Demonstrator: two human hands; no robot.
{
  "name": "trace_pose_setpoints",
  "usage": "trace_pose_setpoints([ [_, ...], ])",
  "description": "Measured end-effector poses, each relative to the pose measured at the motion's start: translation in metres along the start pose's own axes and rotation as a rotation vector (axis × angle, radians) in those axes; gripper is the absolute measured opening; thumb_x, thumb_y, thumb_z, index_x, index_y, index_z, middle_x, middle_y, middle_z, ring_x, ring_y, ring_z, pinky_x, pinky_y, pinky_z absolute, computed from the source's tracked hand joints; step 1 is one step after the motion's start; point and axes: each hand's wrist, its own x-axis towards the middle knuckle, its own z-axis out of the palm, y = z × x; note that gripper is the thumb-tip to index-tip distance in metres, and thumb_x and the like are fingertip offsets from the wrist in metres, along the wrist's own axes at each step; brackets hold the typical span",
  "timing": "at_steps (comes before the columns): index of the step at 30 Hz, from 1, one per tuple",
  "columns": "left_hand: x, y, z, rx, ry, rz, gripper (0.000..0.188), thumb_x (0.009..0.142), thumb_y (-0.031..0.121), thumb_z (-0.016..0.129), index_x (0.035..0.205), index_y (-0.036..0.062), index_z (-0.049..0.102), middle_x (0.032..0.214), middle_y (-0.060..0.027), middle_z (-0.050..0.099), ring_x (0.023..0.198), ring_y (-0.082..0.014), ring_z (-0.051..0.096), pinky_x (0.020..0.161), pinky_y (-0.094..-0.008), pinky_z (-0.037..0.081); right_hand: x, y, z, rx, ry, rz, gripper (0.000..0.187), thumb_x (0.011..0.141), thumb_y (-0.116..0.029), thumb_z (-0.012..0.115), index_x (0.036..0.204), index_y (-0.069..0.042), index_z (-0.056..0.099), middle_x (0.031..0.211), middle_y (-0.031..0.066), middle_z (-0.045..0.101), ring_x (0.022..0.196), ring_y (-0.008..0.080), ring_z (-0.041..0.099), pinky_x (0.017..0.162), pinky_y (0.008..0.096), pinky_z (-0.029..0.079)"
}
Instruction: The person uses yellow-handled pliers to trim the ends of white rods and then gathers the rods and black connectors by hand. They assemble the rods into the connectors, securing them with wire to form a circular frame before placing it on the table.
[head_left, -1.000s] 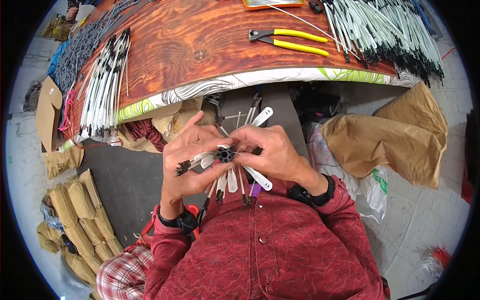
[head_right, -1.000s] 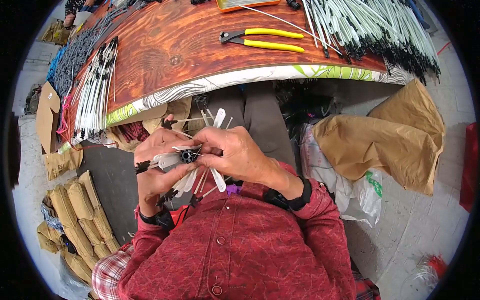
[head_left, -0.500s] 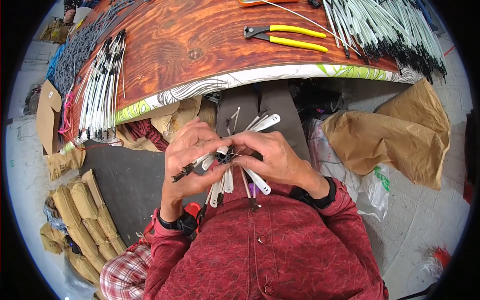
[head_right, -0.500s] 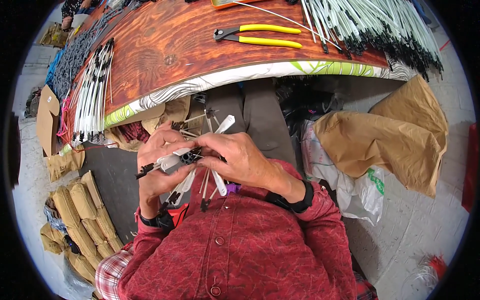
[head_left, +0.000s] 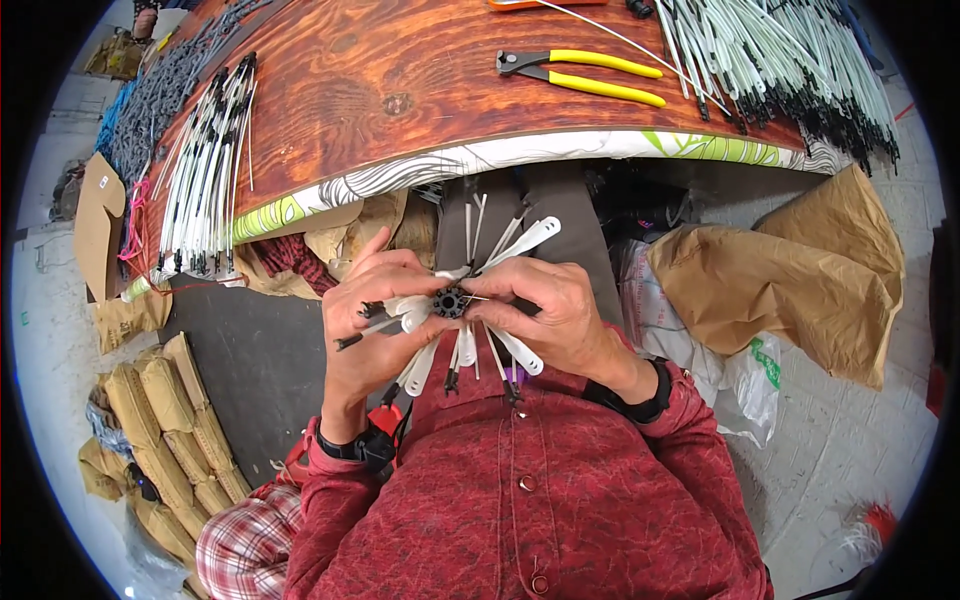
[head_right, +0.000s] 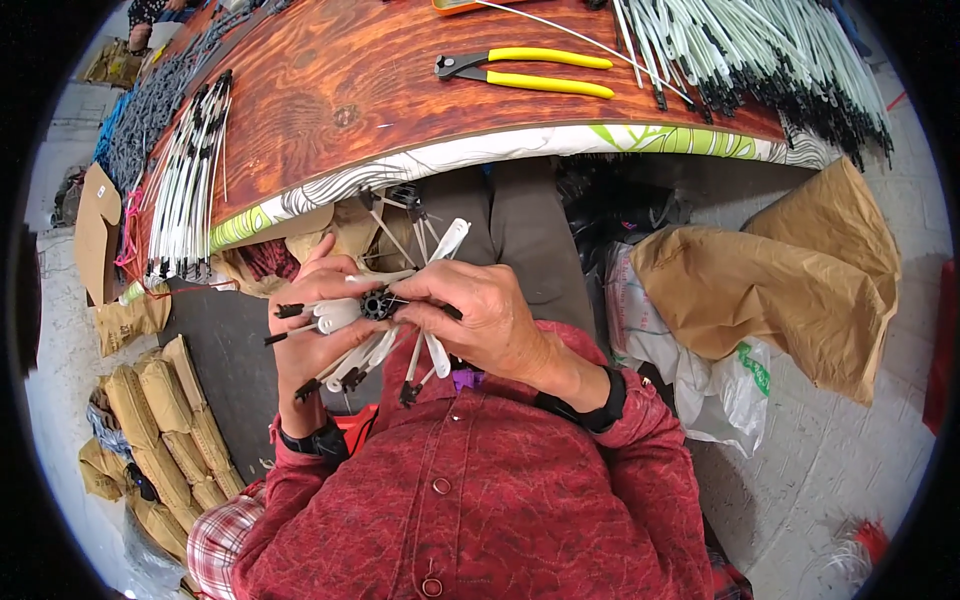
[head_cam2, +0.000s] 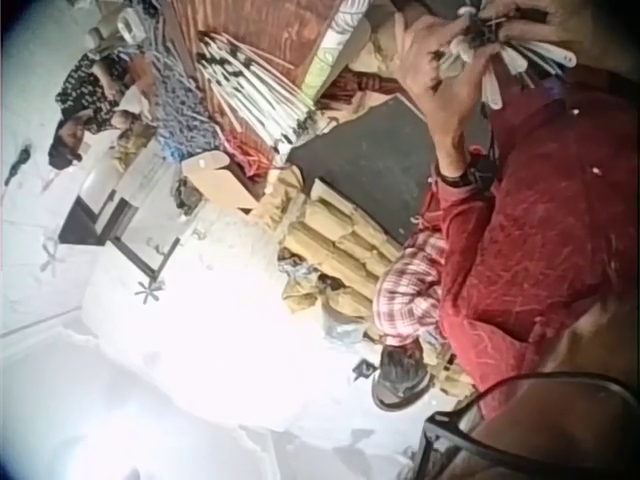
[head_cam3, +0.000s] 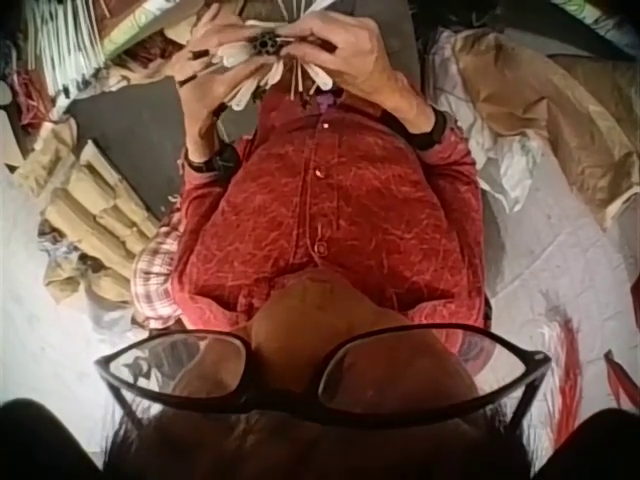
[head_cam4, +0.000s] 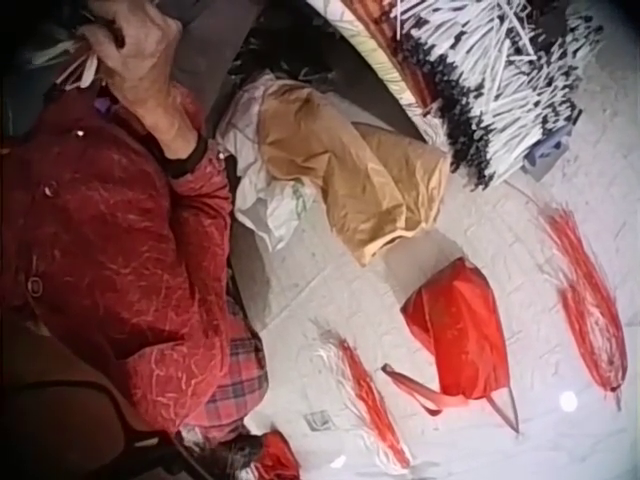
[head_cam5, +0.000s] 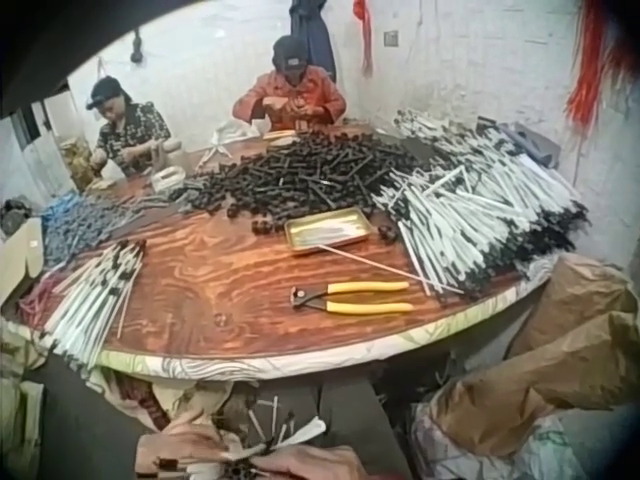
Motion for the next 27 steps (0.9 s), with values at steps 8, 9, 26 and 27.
trace_pose_setpoints([
  [8,0.013,-0.008,-0.007,-0.092,-0.072,0.123,0.041,0.062,0.021,0.092,0.097,0.0058,0.078,0.082,-0.0061,0.07,0.092,-0.027,0.068,0.103,-0.0485,0.047,0.007,0.005,0.004,-0.008,0.022,-0.096,0.023,0.075,-0.006,0.081,0.096,0.001,0.072,0.082,0.01,0.072,0.073,0.024,0.072,0.062,0.032,0.056],
  [9,0.013,-0.008,-0.007,-0.092,-0.074,0.121,0.041,0.062,0.021,0.092,0.097,0.0058,0.078,0.082,-0.0061,0.07,0.092,-0.027,0.068,0.103,-0.0485,0.047,0.005,0.007,0.006,-0.022,0.026,-0.105,0.023,0.075,-0.006,0.081,0.095,0.001,0.072,0.082,0.0101,0.072,0.073,0.0245,0.072,0.062,0.0323,0.056],
  [26,0.018,-0.004,-0.01,-0.035,-0.241,0.236,0.04,0.066,0.03,0.086,0.094,0.0028,0.077,0.08,-0.007,0.065,0.096,-0.0326,0.064,0.09,-0.0451,0.049,-0.004,0.004,0.009,-0.319,-0.116,-0.162,0.028,0.076,-0.014,0.078,0.1,-0.003,0.068,0.074,0.0121,0.065,0.068,0.0278,0.069,0.057,0.0385,0.054],
  [27,0.017,-0.009,-0.009,-0.066,-0.235,0.209,0.04,0.066,0.031,0.085,0.095,0.0039,0.077,0.081,-0.0069,0.064,0.098,-0.033,0.063,0.091,-0.0454,0.049,-0.003,0.005,0.009,-0.324,-0.113,-0.172,0.028,0.076,-0.014,0.078,0.1,-0.003,0.068,0.074,0.0121,0.065,0.068,0.0278,0.069,0.057,0.0385,0.054],
])
